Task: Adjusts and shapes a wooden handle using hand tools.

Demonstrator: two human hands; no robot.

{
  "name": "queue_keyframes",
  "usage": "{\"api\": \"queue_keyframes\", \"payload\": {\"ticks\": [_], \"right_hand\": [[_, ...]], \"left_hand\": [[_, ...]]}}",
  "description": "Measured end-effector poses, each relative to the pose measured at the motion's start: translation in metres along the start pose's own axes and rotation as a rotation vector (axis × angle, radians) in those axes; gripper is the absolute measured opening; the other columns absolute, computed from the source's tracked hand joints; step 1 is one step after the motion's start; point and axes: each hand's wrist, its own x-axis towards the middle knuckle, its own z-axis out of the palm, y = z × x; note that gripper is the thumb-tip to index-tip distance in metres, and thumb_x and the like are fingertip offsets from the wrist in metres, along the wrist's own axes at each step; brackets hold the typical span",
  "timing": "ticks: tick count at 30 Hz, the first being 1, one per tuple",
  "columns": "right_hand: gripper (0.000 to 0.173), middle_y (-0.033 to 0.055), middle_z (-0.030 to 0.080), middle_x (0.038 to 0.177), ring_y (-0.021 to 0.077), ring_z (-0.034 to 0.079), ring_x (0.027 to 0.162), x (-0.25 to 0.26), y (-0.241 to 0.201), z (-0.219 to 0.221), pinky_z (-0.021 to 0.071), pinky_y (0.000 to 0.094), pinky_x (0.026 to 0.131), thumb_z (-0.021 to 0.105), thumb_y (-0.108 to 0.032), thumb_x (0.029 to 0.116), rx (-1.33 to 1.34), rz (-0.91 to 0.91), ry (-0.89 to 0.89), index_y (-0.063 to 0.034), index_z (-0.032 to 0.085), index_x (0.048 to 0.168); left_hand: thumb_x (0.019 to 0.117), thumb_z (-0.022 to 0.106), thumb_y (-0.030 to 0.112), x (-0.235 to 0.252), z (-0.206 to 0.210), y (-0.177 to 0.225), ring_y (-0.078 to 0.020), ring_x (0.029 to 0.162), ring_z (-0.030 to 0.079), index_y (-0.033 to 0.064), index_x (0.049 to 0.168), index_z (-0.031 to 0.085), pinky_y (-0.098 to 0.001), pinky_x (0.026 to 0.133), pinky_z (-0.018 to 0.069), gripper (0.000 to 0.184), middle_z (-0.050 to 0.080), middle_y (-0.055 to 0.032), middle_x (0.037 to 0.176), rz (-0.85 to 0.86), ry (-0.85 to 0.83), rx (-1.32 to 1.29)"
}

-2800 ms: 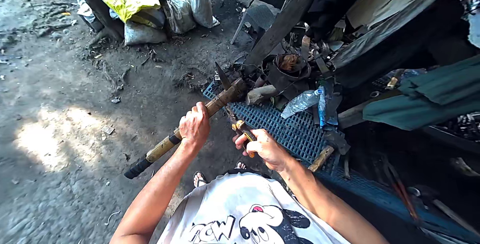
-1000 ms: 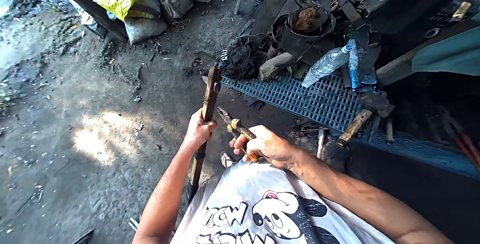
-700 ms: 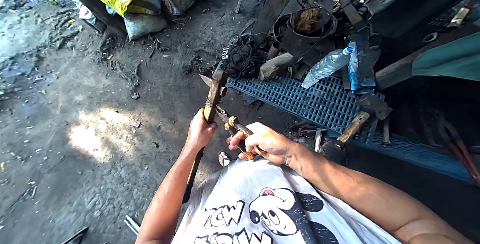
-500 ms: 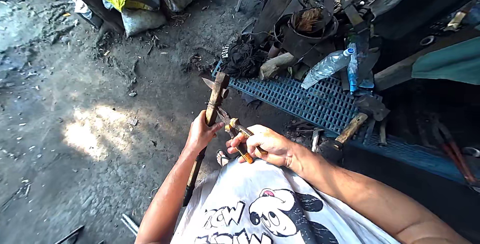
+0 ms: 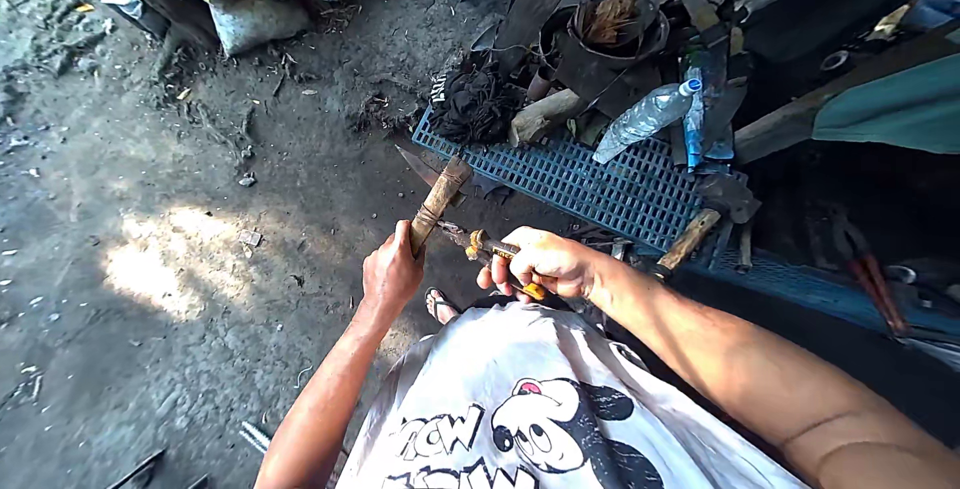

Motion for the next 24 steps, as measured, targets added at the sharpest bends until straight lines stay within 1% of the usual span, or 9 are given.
{"api": "queue_keyframes", "payload": {"ticks": [3, 5, 11, 14, 15, 16, 17, 19, 24], "right_hand": [[0.017, 0.0088, 0.069, 0.086, 0.015, 0.064, 0.058, 0.004, 0.009, 0.004, 0.0514, 0.0269, 0.045, 0.051, 0.003, 0.0746, 0.084, 0.017, -0.011, -0.0072, 0.054, 0.088], [0.016, 0.0088, 0.069, 0.084, 0.0155, 0.065, 0.057, 0.006, 0.014, 0.009, 0.0522, 0.0273, 0.045, 0.051, 0.002, 0.0753, 0.154, 0.001, -0.034, -0.0076, 0.053, 0.088], [0.015, 0.0098, 0.068, 0.086, 0.017, 0.065, 0.057, 0.005, 0.02, 0.016, 0.0542, 0.0292, 0.046, 0.047, 0.002, 0.0781, 0.349, 0.013, -0.057, -0.0079, 0.051, 0.089], [0.016, 0.0111, 0.068, 0.089, 0.0184, 0.066, 0.059, 0.001, 0.023, 0.01, 0.0547, 0.0304, 0.046, 0.047, 0.002, 0.078, 0.449, 0.036, -0.089, -0.0088, 0.051, 0.089], [0.016, 0.0109, 0.068, 0.089, 0.0183, 0.067, 0.059, 0.0, 0.025, 0.007, 0.0551, 0.0302, 0.047, 0.046, 0.002, 0.0782, 0.472, 0.046, -0.112, -0.0094, 0.051, 0.088], [0.016, 0.0109, 0.068, 0.089, 0.0184, 0.067, 0.059, -0.002, 0.027, 0.004, 0.0555, 0.0301, 0.047, 0.046, 0.002, 0.0783, 0.493, 0.057, -0.134, -0.0096, 0.051, 0.088], [0.016, 0.0114, 0.068, 0.089, 0.0189, 0.067, 0.059, -0.003, 0.03, 0.001, 0.056, 0.0304, 0.047, 0.045, 0.002, 0.0784, 0.507, 0.067, -0.147, -0.0094, 0.051, 0.088], [0.016, 0.012, 0.069, 0.09, 0.0196, 0.067, 0.059, -0.006, 0.035, -0.005, 0.0561, 0.0307, 0.047, 0.045, 0.001, 0.0787, 0.52, 0.085, -0.165, -0.0095, 0.051, 0.089], [0.011, 0.0134, 0.071, 0.092, 0.0224, 0.07, 0.063, -0.01, 0.051, -0.02, 0.058, 0.0332, 0.051, 0.048, -0.005, 0.0803, 0.511, 0.062, -0.265, -0.0113, 0.055, 0.085]], "left_hand": [[0.0966, 0.064, 0.036, 0.003, 0.006, -0.005, -0.0372, 0.087, 0.074, 0.0082, 0.128, 0.062, -0.0573, 0.074, 0.0566, 0.042, 0.074, -0.0166, 0.095, 0.035, 0.051, -0.041], [0.0962, 0.065, 0.039, 0.006, 0.007, -0.009, -0.0371, 0.086, 0.074, 0.0097, 0.126, 0.063, -0.0575, 0.073, 0.0567, 0.042, 0.074, -0.0158, 0.093, 0.034, 0.063, -0.052], [0.0911, 0.065, 0.026, 0.018, 0.007, -0.003, -0.0361, 0.091, 0.072, 0.0124, 0.13, 0.058, -0.0572, 0.077, 0.0557, 0.042, 0.073, -0.0148, 0.093, -0.093, -0.1, -0.093], [0.0899, 0.068, 0.025, 0.021, 0.011, 0.0, -0.0349, 0.095, 0.072, 0.0214, 0.152, 0.039, -0.0566, 0.082, 0.0563, 0.069, 0.073, -0.0146, 0.102, -0.105, -0.149, -0.159], [0.0894, 0.07, 0.024, 0.021, 0.014, -0.003, -0.0343, 0.096, 0.071, 0.0289, 0.162, 0.025, -0.0567, 0.084, 0.0567, 0.085, 0.071, -0.0144, 0.111, -0.068, -0.158, -0.189], [0.0894, 0.07, 0.022, 0.02, 0.016, -0.005, -0.0335, 0.098, 0.071, 0.0348, 0.165, 0.015, -0.0564, 0.085, 0.0576, 0.095, 0.067, -0.014, 0.124, -0.015, -0.166, -0.203], [0.0894, 0.069, 0.02, 0.02, 0.019, -0.007, -0.0334, 0.096, 0.071, 0.0372, 0.165, 0.013, -0.0565, 0.083, 0.0586, 0.096, 0.061, -0.0146, 0.135, 0.051, -0.157, -0.195], [0.0918, 0.066, 0.017, 0.016, 0.025, -0.009, -0.0332, 0.093, 0.072, 0.036, 0.164, 0.022, -0.0565, 0.079, 0.0591, 0.086, 0.056, -0.0147, 0.144, 0.174, -0.137, -0.186], [0.096, 0.065, 0.021, 0.004, 0.031, -0.006, -0.0335, 0.103, 0.072, 0.0268, 0.163, 0.029, -0.0579, 0.087, 0.0573, 0.076, 0.066, -0.0129, 0.134, 0.227, -0.166, -0.221]]}}
